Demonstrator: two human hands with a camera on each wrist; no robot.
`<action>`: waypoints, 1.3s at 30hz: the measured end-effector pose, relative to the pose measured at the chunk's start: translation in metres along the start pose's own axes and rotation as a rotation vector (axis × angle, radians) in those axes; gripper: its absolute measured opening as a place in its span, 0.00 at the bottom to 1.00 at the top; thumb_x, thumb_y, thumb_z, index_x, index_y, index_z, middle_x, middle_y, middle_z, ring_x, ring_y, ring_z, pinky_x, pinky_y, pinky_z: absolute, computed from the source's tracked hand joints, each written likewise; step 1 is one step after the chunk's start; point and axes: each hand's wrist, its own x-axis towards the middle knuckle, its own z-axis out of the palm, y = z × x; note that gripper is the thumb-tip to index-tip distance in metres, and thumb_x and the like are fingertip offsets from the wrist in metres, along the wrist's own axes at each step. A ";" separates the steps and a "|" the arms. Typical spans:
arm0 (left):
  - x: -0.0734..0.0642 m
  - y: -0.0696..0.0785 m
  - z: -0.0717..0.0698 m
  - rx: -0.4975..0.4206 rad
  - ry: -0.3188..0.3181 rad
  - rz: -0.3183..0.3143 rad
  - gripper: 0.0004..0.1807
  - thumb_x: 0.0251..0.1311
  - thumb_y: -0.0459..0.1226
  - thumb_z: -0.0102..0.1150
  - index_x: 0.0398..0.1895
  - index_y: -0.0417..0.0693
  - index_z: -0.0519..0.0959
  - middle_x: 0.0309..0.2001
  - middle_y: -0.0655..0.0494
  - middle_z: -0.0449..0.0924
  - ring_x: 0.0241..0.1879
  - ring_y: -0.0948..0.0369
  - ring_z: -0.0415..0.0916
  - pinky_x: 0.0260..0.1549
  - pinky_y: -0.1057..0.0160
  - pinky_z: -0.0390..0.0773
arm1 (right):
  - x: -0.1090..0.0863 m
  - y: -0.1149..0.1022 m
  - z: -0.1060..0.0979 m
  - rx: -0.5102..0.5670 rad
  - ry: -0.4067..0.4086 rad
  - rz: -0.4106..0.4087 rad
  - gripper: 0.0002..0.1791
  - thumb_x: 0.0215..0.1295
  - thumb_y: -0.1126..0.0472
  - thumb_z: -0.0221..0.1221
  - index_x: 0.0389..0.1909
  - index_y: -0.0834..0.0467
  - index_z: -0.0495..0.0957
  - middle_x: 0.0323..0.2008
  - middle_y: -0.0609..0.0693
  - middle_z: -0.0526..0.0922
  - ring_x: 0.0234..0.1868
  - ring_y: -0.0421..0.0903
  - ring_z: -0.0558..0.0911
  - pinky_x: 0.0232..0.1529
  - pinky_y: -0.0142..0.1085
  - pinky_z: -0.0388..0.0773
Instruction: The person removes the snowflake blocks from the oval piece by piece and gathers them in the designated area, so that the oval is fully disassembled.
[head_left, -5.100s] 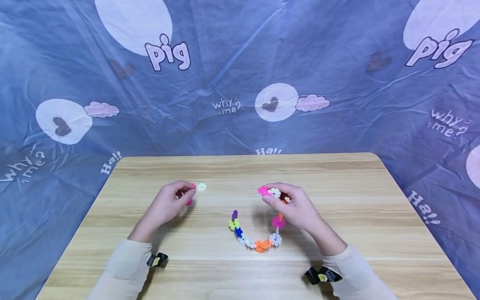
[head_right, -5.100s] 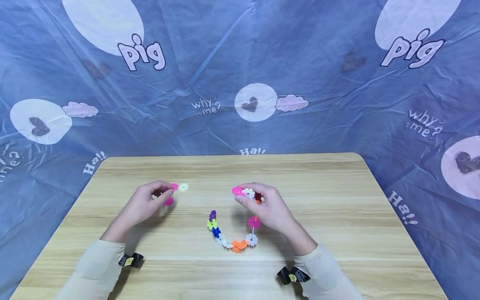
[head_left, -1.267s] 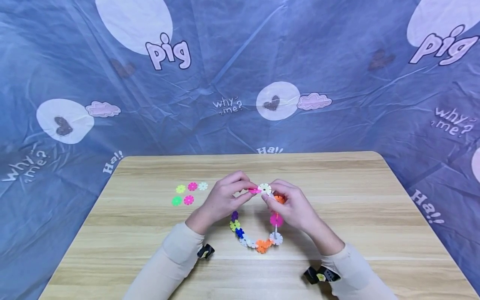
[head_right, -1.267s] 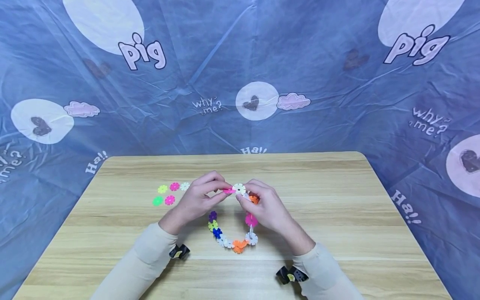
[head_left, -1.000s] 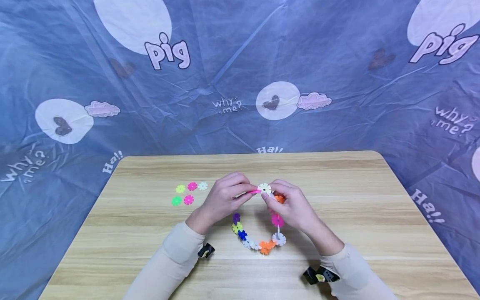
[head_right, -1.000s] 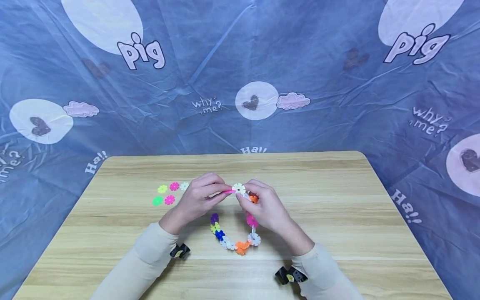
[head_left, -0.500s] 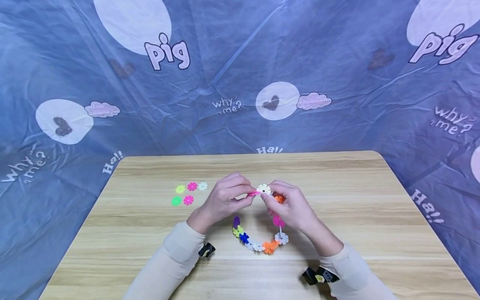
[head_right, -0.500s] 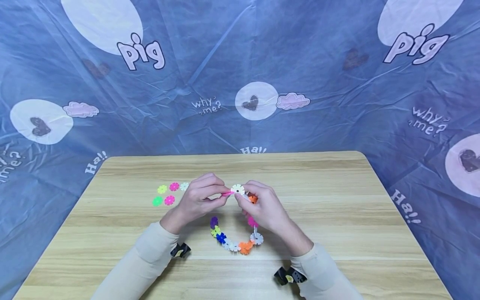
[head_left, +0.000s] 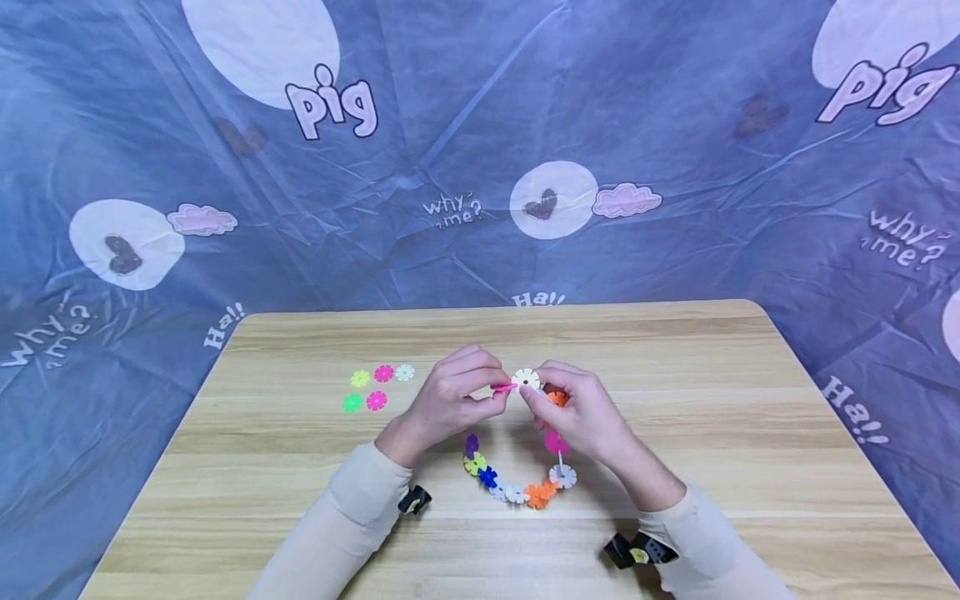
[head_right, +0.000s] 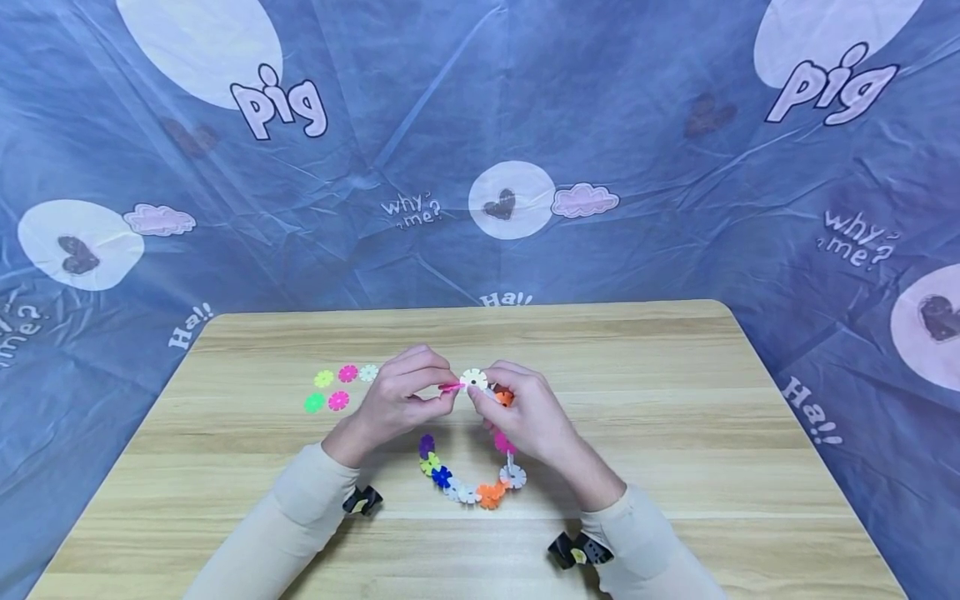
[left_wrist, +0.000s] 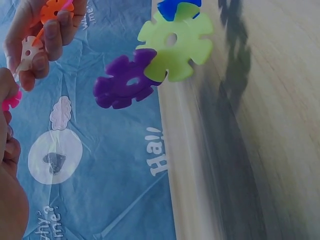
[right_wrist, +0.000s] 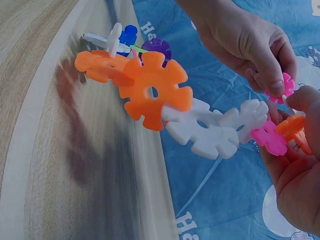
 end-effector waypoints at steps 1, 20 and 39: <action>0.000 0.000 0.000 -0.004 -0.001 -0.005 0.07 0.54 0.26 0.73 0.34 0.43 0.90 0.35 0.53 0.89 0.37 0.59 0.84 0.44 0.66 0.86 | 0.000 0.000 0.000 0.002 0.002 -0.004 0.05 0.76 0.67 0.64 0.38 0.59 0.87 0.27 0.50 0.82 0.21 0.36 0.82 0.20 0.34 0.83; -0.009 0.000 -0.007 0.014 -0.049 -0.069 0.09 0.57 0.26 0.76 0.40 0.43 0.90 0.42 0.52 0.90 0.45 0.58 0.88 0.53 0.63 0.87 | 0.001 -0.001 -0.002 0.030 -0.005 0.004 0.05 0.76 0.68 0.63 0.39 0.60 0.87 0.28 0.51 0.82 0.20 0.38 0.82 0.18 0.35 0.82; -0.022 0.000 -0.024 0.058 -0.084 -0.162 0.08 0.62 0.28 0.74 0.44 0.43 0.89 0.43 0.52 0.91 0.46 0.57 0.89 0.54 0.63 0.88 | 0.001 -0.001 -0.001 0.013 -0.005 0.006 0.08 0.76 0.67 0.64 0.33 0.58 0.85 0.27 0.51 0.82 0.19 0.38 0.82 0.18 0.35 0.82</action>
